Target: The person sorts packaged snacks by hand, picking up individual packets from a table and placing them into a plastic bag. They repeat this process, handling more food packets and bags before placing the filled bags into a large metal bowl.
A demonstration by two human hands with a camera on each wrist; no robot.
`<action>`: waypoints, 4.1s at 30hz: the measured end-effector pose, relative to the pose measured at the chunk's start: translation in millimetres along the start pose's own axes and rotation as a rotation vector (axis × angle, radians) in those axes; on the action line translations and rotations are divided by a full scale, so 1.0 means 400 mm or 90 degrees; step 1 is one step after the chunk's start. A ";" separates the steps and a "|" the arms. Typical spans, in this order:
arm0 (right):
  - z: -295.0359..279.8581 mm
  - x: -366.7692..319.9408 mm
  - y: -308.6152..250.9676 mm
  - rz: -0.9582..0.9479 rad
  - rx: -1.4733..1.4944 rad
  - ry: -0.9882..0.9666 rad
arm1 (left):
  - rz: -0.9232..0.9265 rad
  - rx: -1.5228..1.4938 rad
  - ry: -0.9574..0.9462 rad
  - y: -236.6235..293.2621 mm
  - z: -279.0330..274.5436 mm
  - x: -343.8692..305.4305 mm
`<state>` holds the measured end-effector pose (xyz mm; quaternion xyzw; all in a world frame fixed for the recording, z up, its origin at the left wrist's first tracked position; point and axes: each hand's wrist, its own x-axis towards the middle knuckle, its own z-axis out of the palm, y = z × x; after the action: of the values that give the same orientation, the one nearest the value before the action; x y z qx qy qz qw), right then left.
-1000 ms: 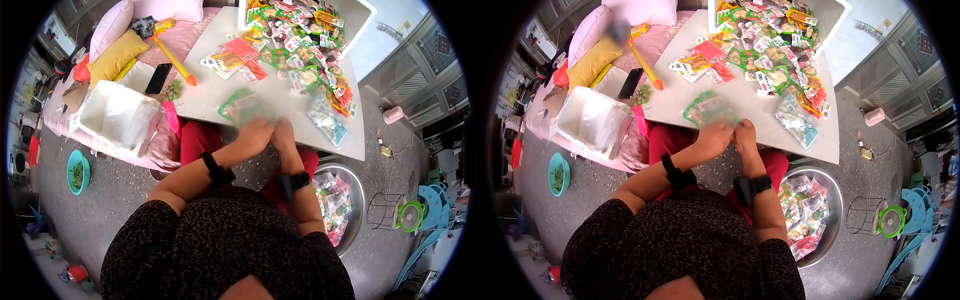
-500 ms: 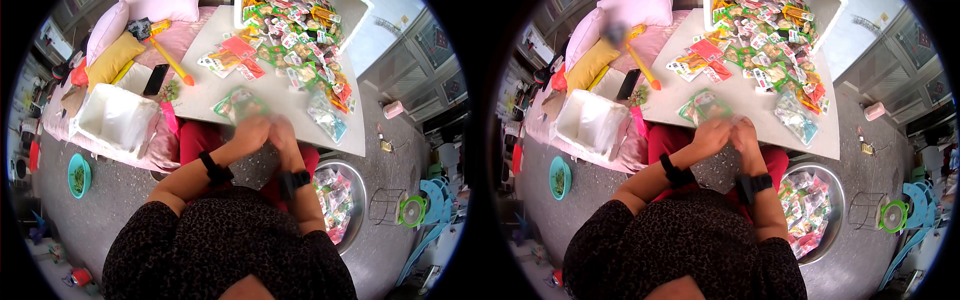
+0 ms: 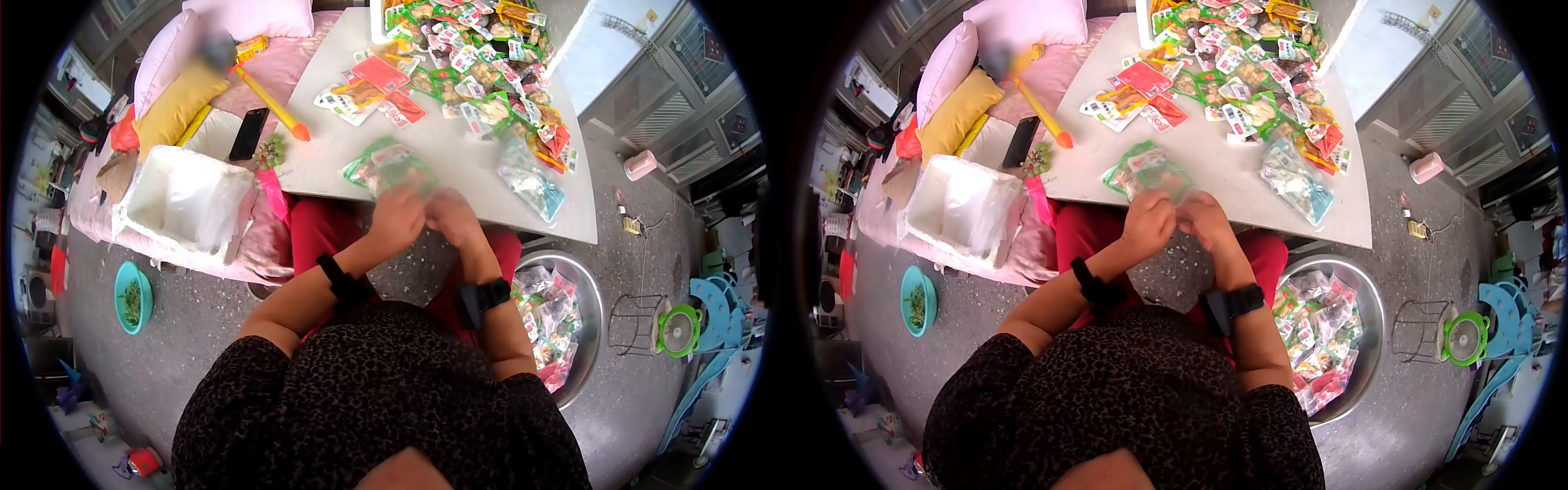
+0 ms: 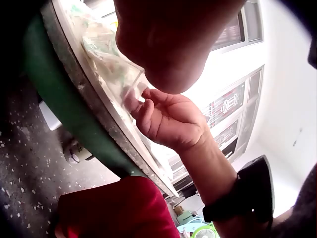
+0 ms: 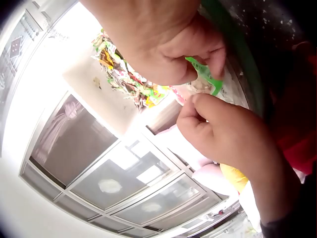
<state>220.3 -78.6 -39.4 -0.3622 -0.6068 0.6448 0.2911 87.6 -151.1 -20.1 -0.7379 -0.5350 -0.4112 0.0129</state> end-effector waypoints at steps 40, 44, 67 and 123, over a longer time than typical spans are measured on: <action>-0.045 -0.273 -0.258 -0.375 -0.644 0.064 | -0.212 -0.503 -0.498 0.141 -0.177 0.160; -0.129 -0.323 -0.243 -0.300 -0.666 0.052 | -0.210 -0.578 -0.431 0.139 -0.161 0.157; -0.685 -1.089 0.409 0.507 -0.450 0.512 | -0.476 -0.224 -0.651 -0.271 0.125 -0.295; -0.191 -0.199 0.173 -0.257 -0.825 0.339 | -0.686 0.347 -0.113 -0.543 -0.681 -0.395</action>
<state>332.8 -106.3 -99.2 -0.4874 -0.8304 -0.0204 0.2694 -262.1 -306.6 -29.4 -0.3650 -0.9181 -0.1451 -0.0528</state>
